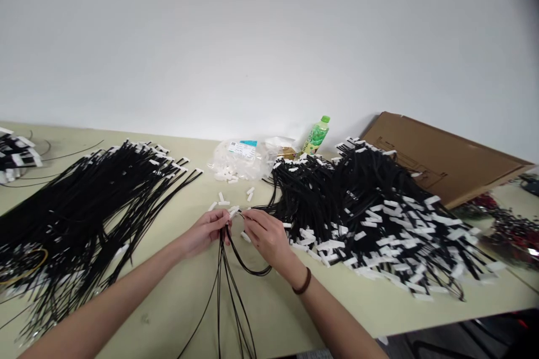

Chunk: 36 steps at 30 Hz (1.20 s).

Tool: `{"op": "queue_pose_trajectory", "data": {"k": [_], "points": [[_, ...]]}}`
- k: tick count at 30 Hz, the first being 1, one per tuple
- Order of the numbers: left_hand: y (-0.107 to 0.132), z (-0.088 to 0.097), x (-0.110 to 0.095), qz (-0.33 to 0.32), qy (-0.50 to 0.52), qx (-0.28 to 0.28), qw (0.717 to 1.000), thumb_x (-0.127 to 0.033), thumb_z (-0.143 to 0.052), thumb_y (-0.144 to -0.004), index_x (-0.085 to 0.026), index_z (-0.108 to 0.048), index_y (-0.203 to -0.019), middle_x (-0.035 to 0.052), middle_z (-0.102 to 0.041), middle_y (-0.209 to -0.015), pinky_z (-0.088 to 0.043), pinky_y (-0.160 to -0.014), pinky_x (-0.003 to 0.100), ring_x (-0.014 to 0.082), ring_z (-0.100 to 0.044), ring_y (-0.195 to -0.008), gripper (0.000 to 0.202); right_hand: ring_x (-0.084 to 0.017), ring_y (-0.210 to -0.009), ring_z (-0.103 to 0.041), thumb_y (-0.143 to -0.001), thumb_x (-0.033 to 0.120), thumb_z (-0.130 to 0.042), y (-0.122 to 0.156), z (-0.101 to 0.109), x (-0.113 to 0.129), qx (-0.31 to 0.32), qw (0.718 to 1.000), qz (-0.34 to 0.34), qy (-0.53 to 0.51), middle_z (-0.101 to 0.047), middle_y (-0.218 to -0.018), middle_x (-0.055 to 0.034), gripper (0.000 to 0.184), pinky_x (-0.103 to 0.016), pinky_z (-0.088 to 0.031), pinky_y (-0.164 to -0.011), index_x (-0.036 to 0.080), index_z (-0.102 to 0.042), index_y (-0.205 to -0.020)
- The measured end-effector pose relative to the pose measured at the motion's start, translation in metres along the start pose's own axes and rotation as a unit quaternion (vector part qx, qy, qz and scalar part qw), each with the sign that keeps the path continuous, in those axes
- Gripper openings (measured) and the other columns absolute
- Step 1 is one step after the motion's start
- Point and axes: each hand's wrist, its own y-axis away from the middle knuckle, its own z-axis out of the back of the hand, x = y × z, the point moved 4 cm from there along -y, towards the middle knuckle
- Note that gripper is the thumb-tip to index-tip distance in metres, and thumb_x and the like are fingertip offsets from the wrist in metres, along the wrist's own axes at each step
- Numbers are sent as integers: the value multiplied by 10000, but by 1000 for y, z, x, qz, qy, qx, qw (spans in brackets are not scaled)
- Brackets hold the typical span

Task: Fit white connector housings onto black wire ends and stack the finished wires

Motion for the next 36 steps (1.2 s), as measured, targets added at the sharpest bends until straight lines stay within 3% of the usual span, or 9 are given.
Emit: {"op": "queue_pose_trajectory", "data": {"k": [36], "points": [[-1, 3, 3, -6, -29, 21, 999, -307, -524, -798, -151, -512, -730, 1, -535, -650, -420, -522, 229, 100, -520, -540, 170, -152, -856, -523, -830, 84, -452, -4, 0, 1, 1, 1000, -10, 21, -582, -948, -57, 129, -273, -459, -734, 157, -524, -752]]}}
